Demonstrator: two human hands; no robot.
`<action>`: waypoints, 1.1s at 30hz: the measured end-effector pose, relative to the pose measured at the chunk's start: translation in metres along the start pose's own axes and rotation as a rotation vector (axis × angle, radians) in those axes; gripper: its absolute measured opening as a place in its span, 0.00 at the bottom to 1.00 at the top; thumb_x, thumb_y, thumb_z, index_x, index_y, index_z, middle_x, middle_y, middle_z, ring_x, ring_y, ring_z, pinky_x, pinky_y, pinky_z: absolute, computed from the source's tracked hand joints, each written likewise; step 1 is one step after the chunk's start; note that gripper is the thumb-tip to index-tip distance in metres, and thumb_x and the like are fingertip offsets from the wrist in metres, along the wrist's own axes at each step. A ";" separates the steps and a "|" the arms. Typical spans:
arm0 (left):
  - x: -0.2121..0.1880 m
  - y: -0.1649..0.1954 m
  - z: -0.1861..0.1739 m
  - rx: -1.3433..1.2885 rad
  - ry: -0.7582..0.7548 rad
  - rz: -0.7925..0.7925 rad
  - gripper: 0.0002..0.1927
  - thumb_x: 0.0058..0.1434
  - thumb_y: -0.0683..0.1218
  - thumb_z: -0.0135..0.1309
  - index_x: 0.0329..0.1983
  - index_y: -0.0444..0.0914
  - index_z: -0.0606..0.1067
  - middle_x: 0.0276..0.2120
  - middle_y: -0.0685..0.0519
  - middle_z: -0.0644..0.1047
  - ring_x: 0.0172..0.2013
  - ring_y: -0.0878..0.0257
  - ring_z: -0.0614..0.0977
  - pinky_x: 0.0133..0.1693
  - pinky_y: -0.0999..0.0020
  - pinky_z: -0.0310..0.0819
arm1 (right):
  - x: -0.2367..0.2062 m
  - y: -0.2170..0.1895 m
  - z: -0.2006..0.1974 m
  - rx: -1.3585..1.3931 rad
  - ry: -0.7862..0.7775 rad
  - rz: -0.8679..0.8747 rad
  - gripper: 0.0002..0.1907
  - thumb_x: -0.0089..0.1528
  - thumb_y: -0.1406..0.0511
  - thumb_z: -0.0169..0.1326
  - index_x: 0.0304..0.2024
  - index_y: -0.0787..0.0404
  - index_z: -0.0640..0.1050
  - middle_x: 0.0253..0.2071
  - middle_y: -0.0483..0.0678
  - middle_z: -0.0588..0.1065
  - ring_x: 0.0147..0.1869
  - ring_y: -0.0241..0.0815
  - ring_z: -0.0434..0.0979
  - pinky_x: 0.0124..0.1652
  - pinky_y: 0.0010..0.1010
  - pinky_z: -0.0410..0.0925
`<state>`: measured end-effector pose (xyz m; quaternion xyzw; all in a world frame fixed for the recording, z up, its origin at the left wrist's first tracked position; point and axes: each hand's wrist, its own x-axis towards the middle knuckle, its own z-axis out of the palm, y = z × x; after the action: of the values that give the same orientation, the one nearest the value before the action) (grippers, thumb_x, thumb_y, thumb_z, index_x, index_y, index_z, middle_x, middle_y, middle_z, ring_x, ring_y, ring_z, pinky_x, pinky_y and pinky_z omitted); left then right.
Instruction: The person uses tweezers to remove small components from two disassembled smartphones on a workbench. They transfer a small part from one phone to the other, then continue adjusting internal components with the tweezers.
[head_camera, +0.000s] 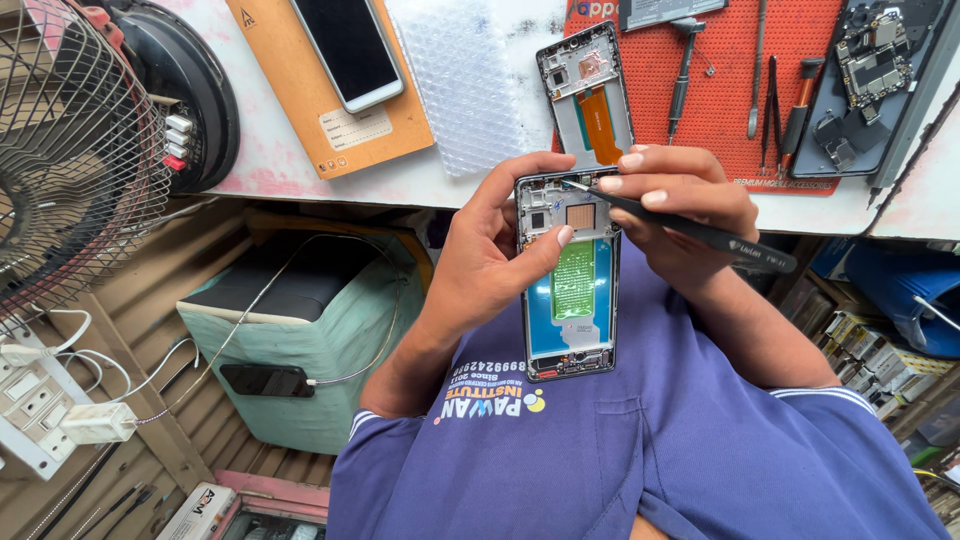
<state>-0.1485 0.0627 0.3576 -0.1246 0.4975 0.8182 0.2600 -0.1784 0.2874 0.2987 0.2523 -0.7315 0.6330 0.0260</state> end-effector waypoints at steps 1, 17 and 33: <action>0.000 0.000 -0.001 0.012 -0.003 0.005 0.27 0.68 0.35 0.55 0.70 0.36 0.65 0.49 0.49 0.80 0.49 0.68 0.83 0.51 0.73 0.80 | -0.002 0.002 0.001 0.011 0.011 0.009 0.19 0.66 0.71 0.62 0.50 0.59 0.64 0.48 0.56 0.81 0.63 0.49 0.78 0.62 0.40 0.73; -0.001 -0.004 0.000 -0.040 -0.016 0.026 0.27 0.69 0.34 0.54 0.70 0.35 0.64 0.53 0.49 0.79 0.51 0.68 0.82 0.55 0.71 0.78 | -0.014 0.007 0.002 0.082 0.076 0.057 0.18 0.67 0.68 0.61 0.49 0.59 0.64 0.48 0.57 0.81 0.60 0.48 0.79 0.60 0.36 0.73; -0.003 -0.006 -0.001 -0.076 -0.037 0.049 0.27 0.70 0.35 0.54 0.71 0.35 0.64 0.53 0.49 0.79 0.52 0.67 0.82 0.56 0.70 0.78 | -0.016 0.004 0.007 0.071 0.119 0.070 0.18 0.67 0.68 0.62 0.49 0.58 0.64 0.47 0.57 0.81 0.60 0.47 0.79 0.61 0.36 0.73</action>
<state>-0.1430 0.0627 0.3539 -0.1068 0.4639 0.8449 0.2440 -0.1641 0.2866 0.2877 0.1893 -0.7141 0.6729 0.0384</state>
